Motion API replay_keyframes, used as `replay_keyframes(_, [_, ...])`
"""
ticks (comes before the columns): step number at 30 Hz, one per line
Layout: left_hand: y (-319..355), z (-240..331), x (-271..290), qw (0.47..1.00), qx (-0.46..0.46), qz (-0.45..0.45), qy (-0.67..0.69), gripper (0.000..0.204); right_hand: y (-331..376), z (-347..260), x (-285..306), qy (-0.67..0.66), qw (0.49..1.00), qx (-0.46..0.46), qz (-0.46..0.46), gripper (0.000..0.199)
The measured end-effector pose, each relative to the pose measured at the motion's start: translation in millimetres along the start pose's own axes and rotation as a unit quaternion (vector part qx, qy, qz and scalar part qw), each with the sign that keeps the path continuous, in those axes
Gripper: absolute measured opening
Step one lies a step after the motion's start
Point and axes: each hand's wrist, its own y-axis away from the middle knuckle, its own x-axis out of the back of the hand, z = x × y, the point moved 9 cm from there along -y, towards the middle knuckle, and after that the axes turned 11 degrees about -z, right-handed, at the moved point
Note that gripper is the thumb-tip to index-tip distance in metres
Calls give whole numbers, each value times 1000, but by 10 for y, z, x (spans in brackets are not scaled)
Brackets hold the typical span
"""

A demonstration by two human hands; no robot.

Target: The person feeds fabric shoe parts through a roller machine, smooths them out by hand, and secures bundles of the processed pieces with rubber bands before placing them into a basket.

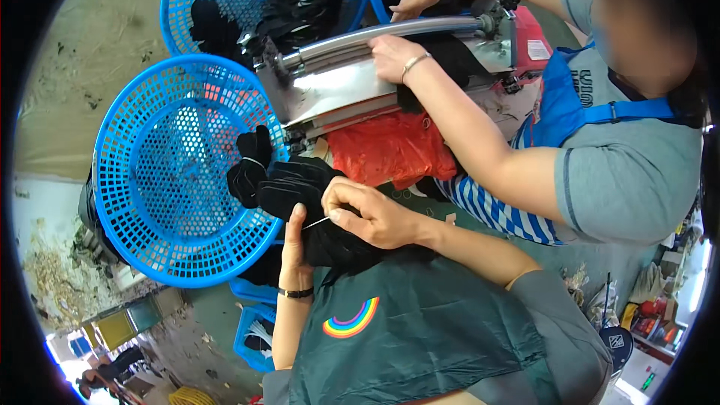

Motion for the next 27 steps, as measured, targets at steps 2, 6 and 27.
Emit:
replay_keyframes(2, [3,53,32,1000,17,3,-15,71,-5,-30,-118,-201,973,-98,-50,18])
replay_keyframes(6, [68,536,-222,987,-155,-18,-29,63,98,-90,-119,-4,981,-156,-118,19])
replay_keyframes(27, [228,1461,-292,946,-322,35,12,59,300,234,652,-57,967,-176,176,22])
